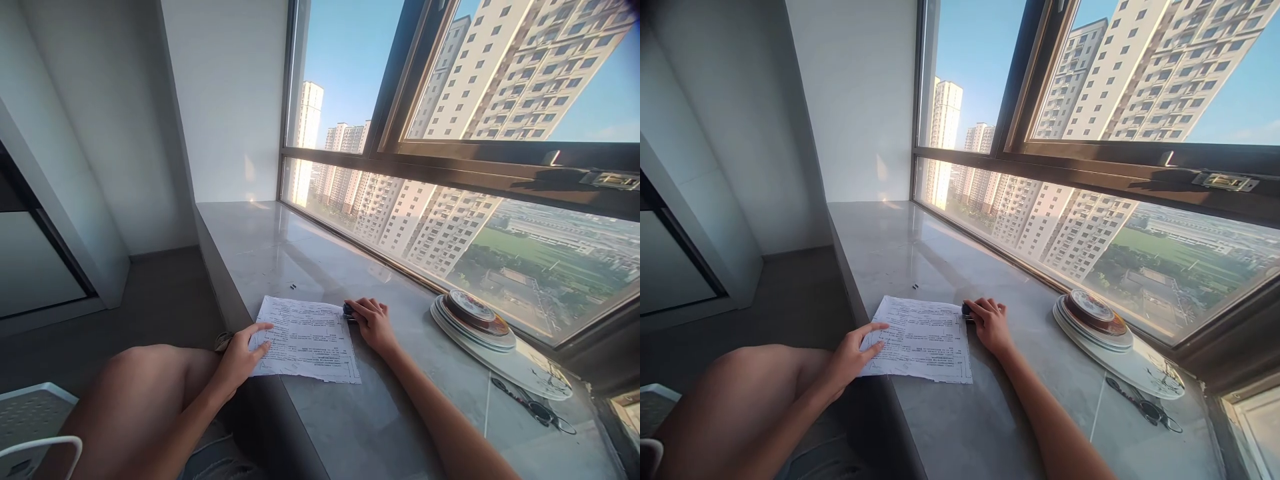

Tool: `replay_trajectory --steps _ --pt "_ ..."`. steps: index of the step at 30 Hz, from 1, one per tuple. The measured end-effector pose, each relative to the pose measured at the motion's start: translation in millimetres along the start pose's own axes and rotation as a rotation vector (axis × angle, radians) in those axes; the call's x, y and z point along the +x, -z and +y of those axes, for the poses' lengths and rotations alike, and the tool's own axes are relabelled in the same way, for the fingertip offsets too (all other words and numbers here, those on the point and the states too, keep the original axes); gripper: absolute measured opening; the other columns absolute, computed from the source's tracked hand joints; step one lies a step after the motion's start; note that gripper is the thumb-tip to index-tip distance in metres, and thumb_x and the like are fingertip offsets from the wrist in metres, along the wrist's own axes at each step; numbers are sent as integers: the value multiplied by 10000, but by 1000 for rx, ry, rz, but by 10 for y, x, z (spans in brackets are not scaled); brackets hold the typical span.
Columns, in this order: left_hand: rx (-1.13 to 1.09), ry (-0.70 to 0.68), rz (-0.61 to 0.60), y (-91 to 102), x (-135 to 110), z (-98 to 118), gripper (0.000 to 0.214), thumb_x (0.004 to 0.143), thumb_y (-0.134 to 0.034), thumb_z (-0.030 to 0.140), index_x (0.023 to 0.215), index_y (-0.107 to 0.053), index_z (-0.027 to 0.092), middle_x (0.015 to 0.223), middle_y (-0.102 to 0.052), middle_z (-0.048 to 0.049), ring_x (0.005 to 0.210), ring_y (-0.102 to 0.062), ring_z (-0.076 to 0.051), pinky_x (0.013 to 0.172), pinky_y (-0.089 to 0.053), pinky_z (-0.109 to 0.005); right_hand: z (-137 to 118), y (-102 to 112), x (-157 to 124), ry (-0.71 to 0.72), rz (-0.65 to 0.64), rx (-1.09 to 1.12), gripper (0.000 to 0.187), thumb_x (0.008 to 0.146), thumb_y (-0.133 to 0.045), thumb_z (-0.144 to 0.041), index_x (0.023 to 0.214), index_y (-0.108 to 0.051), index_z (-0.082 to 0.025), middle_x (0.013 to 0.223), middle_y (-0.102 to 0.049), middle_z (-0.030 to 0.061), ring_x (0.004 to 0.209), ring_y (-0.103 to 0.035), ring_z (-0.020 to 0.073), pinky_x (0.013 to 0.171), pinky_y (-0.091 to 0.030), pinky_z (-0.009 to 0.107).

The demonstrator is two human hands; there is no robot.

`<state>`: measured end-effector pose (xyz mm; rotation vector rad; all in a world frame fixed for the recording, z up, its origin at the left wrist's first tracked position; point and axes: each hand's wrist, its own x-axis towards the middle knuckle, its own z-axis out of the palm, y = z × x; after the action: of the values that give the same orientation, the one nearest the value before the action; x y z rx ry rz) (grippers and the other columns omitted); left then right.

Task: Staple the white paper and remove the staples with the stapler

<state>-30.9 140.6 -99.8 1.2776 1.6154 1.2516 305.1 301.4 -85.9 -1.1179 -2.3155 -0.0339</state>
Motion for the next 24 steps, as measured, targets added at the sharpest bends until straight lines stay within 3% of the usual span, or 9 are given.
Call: replay_trajectory --steps 10,24 --pt "29 35 -22 11 -25 55 512 848 -678 428 1312 -681 210 1328 -687 -108 1208 -647 -329 970 -547 -406 -14 20 1 -16 7 57 407 1046 -402 -305 1368 -642 -373 1137 -691 67 1050 -558 258 950 -347 457" --pt "4 -24 19 -5 -10 48 486 804 -721 416 1240 -731 203 1287 -714 -104 1188 -659 -331 995 -541 -414 3 -13 -7 -3 2 13 421 1046 -402 -308 1401 -616 -382 1144 -693 77 1043 -543 266 941 -326 478"
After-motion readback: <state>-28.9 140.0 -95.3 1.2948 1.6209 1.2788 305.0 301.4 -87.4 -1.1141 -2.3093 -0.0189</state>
